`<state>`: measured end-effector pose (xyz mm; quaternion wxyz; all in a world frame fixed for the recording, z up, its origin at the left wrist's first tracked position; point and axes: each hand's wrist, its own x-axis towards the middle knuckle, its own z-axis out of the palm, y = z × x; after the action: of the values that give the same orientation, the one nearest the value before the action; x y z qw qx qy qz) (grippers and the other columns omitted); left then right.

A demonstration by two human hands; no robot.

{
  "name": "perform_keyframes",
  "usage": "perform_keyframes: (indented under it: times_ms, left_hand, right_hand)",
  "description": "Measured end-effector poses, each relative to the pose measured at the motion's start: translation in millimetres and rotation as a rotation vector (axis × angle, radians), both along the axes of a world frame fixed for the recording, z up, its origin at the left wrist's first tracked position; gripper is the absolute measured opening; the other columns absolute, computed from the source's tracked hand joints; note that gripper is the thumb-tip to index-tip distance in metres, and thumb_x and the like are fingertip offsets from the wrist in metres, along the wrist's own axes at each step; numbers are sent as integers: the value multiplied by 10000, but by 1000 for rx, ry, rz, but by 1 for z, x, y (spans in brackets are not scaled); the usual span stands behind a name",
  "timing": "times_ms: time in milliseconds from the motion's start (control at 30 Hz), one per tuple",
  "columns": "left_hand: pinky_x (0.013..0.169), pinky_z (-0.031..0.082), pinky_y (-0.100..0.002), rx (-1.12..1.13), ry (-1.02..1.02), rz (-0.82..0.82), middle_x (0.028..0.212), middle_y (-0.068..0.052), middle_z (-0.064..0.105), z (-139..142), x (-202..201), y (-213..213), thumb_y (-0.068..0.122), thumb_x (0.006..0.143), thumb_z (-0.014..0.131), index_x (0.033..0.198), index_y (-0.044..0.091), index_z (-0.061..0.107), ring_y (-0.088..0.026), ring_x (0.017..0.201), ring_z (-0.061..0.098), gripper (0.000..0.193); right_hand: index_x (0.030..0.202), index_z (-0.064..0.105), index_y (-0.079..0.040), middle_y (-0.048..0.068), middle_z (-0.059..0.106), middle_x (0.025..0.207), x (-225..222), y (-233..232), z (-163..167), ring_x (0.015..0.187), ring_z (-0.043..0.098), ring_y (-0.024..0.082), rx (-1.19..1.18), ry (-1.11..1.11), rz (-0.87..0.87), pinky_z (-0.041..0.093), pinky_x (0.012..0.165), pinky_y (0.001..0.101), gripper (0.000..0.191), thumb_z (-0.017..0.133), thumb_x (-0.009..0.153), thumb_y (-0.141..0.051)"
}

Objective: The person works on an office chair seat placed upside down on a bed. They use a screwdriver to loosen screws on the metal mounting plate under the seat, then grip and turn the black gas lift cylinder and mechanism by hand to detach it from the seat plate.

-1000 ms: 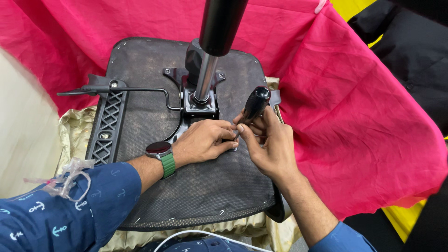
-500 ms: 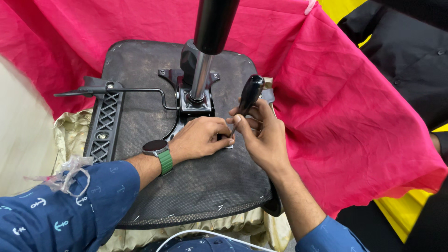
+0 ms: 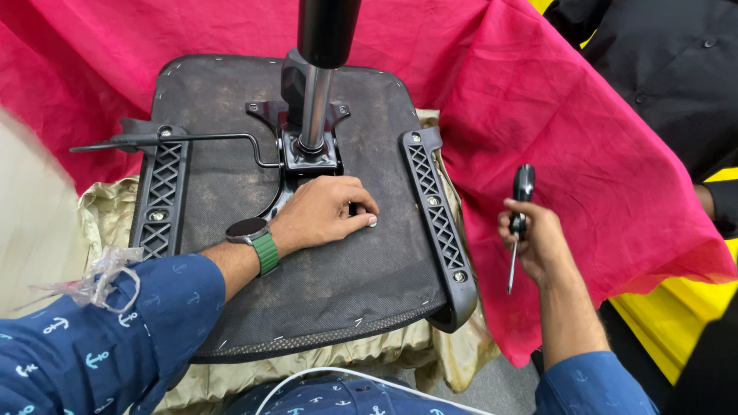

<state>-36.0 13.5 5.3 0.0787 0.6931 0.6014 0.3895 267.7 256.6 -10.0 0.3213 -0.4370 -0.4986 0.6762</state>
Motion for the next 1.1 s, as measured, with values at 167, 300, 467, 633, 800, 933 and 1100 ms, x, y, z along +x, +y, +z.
perform_keyframes:
  times_ms: [167, 300, 467, 633, 800, 933, 1100]
  left_hand:
    - [607, 515, -335, -38, -30, 30, 823, 12, 688, 3, 2, -2, 286, 850, 757, 910, 158, 790, -154, 642, 641, 146]
    - [591, 508, -341, -62, -49, 49, 800, 0, 674, 3, 4, -3, 295, 844, 760, 912, 159, 790, -164, 616, 635, 154]
    - [617, 510, -349, 54, -20, 31, 820, -1, 695, -1, 6, 1, 297, 842, 763, 893, 151, 793, -182, 677, 649, 157]
    - [615, 516, -351, 11, -24, 57, 808, 0, 699, -2, 5, 1, 311, 845, 756, 898, 153, 800, -185, 667, 657, 172]
    - [608, 522, -338, -6, -36, 65, 799, 13, 704, 0, 6, -1, 317, 845, 757, 890, 150, 802, -164, 666, 665, 179]
    - [589, 520, -330, -30, -40, 78, 797, 17, 707, 1, 7, -1, 321, 844, 758, 891, 149, 803, -155, 638, 656, 183]
    - [580, 519, -328, -41, -43, 81, 797, 18, 709, 2, 7, -1, 318, 844, 756, 896, 150, 803, -157, 613, 648, 182]
  right_hand:
    - [766, 563, -89, 44, 498, 676, 20, 24, -103, 503, 393, 159, 60, -673, -50, 261, 441, 328, 419, 834, 856, -396]
    - [954, 694, -32, 177, 641, 935, 15, 14, -144, 830, 572, 316, 382, -1225, 33, 432, 687, 432, 422, 824, 835, -415]
    - [1176, 750, -61, 243, 700, 1255, 16, -10, -140, 1208, 652, 438, 443, -1327, -18, 538, 969, 543, 423, 724, 866, -346]
    - [1173, 747, -51, 237, 695, 1282, 15, -14, -145, 1225, 636, 449, 516, -1355, 36, 523, 980, 566, 356, 561, 963, -270]
    - [1224, 741, -86, 227, 686, 1306, 15, -12, -147, 1255, 596, 461, 289, -1192, -69, 453, 1049, 551, 465, 486, 974, -384]
    - [1218, 752, -125, 186, 704, 1304, 12, -17, -142, 1261, 613, 429, 273, -1172, -2, 454, 1061, 528, 471, 503, 928, -400]
    - [1180, 746, -81, 222, 704, 1275, 8, -18, -141, 1213, 630, 458, 374, -1245, 92, 489, 1014, 542, 426, 548, 945, -376]
